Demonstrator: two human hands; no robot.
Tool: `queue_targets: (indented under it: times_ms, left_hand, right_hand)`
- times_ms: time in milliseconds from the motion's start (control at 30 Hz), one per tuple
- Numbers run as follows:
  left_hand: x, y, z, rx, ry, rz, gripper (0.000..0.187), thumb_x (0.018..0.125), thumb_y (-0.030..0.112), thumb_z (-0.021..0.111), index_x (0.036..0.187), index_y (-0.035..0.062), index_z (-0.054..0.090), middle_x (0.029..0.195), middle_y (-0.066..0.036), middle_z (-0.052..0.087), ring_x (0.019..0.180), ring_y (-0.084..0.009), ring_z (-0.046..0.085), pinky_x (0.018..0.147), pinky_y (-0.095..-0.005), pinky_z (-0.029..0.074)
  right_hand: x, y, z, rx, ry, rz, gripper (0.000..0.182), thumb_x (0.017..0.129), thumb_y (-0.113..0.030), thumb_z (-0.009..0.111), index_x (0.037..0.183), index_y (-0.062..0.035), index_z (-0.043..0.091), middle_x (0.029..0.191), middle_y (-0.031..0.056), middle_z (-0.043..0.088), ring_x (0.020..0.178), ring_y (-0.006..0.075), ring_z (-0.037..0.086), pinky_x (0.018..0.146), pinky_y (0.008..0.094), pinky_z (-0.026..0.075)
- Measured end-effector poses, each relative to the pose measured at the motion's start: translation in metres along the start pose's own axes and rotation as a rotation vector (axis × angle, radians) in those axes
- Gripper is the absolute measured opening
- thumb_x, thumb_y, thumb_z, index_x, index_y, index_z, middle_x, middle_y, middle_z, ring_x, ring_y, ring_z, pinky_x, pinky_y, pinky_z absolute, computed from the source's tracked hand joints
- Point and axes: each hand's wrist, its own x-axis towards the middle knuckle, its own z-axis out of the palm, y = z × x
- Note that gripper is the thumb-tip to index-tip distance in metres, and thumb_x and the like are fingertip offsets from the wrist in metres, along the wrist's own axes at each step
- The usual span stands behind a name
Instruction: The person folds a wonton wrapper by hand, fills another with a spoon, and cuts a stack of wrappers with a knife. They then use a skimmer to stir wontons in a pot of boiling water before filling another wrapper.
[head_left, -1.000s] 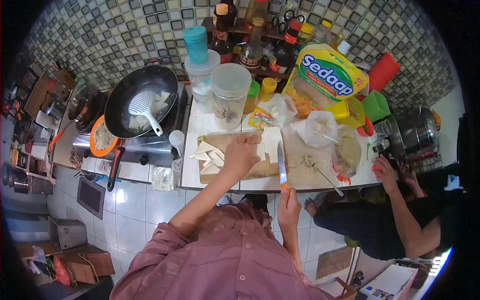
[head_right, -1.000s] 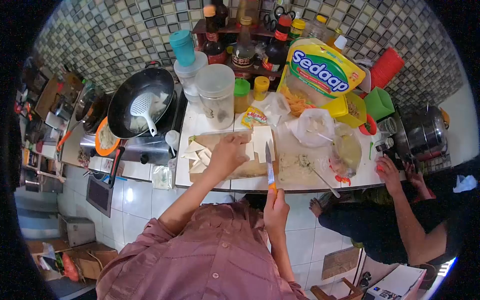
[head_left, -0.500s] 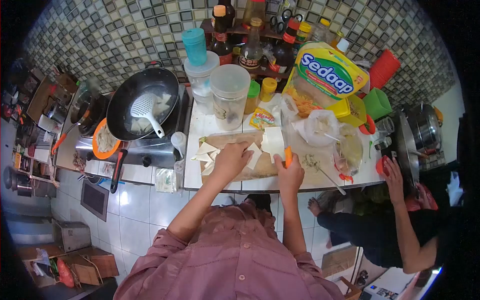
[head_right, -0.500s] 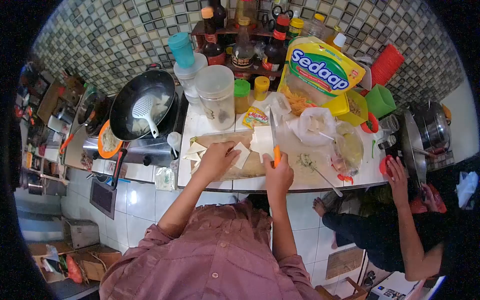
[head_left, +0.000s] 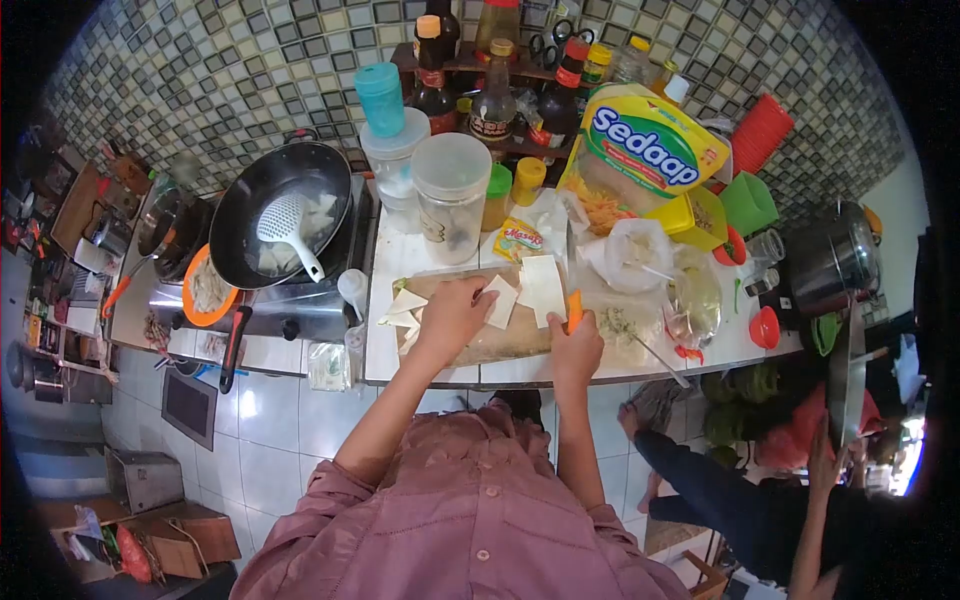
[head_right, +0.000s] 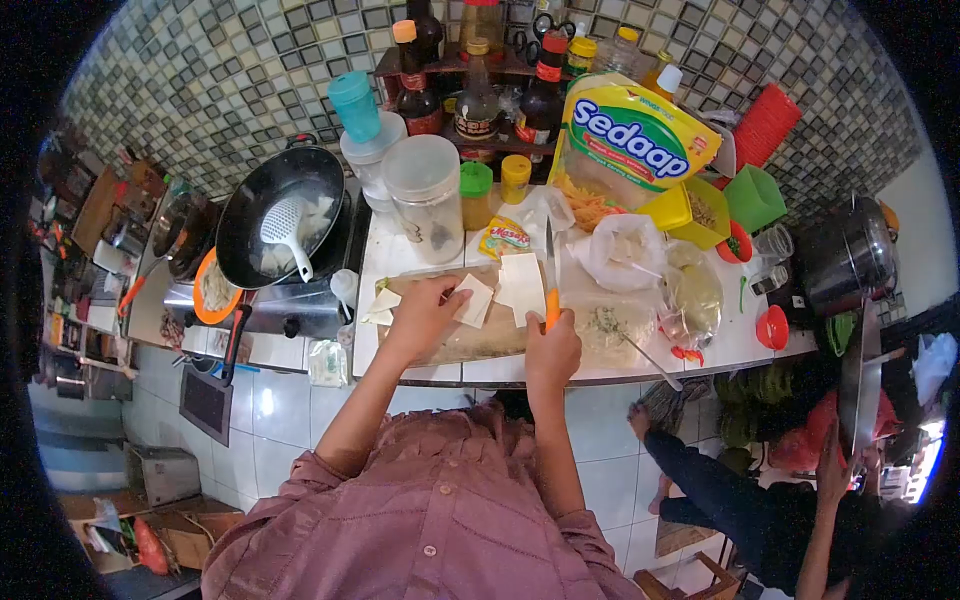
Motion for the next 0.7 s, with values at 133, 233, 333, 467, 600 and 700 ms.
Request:
queue_targets:
  times_ms: [133,233,333,467,600,700]
  left_hand:
    - [0.002,-0.006,0.005,-0.023,0.03,0.056,0.025,0.081,0.023,0.057,0.076,-0.0009,0.058,0.066,-0.021,0.057,0.065,-0.0393,0.056,0.059,-0.0448,0.042]
    - [0.002,-0.006,0.003,-0.06,0.012,0.01,0.025,0.081,0.023,0.057,0.076,-0.0013,0.058,0.066,-0.021,0.057,0.064,-0.0387,0.056,0.058,-0.0442,0.041]
    - [0.006,-0.011,0.008,-0.096,0.022,0.03,0.025,0.081,0.023,0.057,0.077,-0.0015,0.058,0.064,-0.02,0.056,0.061,-0.0372,0.055,0.057,-0.0426,0.041]
    - [0.016,-0.005,0.015,-0.194,-0.01,0.034,0.02,0.08,0.018,0.059,0.078,-0.0017,0.057,0.061,-0.018,0.055,0.055,-0.0326,0.053,0.053,-0.038,0.04]
    - [0.037,-0.003,0.038,-0.373,-0.074,0.114,0.017,0.08,0.015,0.061,0.083,-0.0013,0.057,0.057,-0.015,0.053,0.05,-0.0281,0.053,0.052,-0.0365,0.041]
    - [0.025,0.012,0.04,0.028,-0.015,0.201,0.033,0.08,0.02,0.062,0.105,0.0001,0.053,0.09,-0.018,0.057,0.082,-0.0279,0.057,0.07,-0.0363,0.045]
  right_hand:
    - [0.008,0.012,0.006,0.173,0.042,-0.018,0.026,0.075,-0.023,0.066,0.082,0.0004,0.056,0.073,0.0192,0.061,0.071,0.0376,0.06,0.065,0.0438,0.046]
    - [0.013,0.017,0.007,0.322,-0.02,-0.006,0.019,0.075,-0.017,0.063,0.076,0.0019,0.057,0.068,0.0171,0.061,0.064,0.0308,0.06,0.062,0.0389,0.046]
    - [0.015,0.012,0.001,0.414,-0.041,0.054,0.018,0.075,-0.015,0.062,0.076,0.0031,0.059,0.062,0.0117,0.058,0.058,0.0204,0.056,0.057,0.033,0.044]
    - [0.021,0.016,-0.018,0.538,-0.068,0.028,0.018,0.075,-0.014,0.063,0.078,0.0034,0.059,0.059,0.0049,0.053,0.054,0.0108,0.048,0.052,0.0273,0.039]
    - [0.014,-0.008,-0.092,0.623,-0.12,0.126,0.014,0.076,-0.011,0.063,0.078,0.0025,0.059,0.057,0.0001,0.049,0.053,0.0053,0.042,0.048,0.0232,0.035]
    - [0.007,-0.006,-0.121,0.482,-0.124,0.083,0.013,0.077,-0.012,0.063,0.077,0.0011,0.059,0.057,-0.0013,0.048,0.052,0.0046,0.041,0.047,0.0227,0.034]
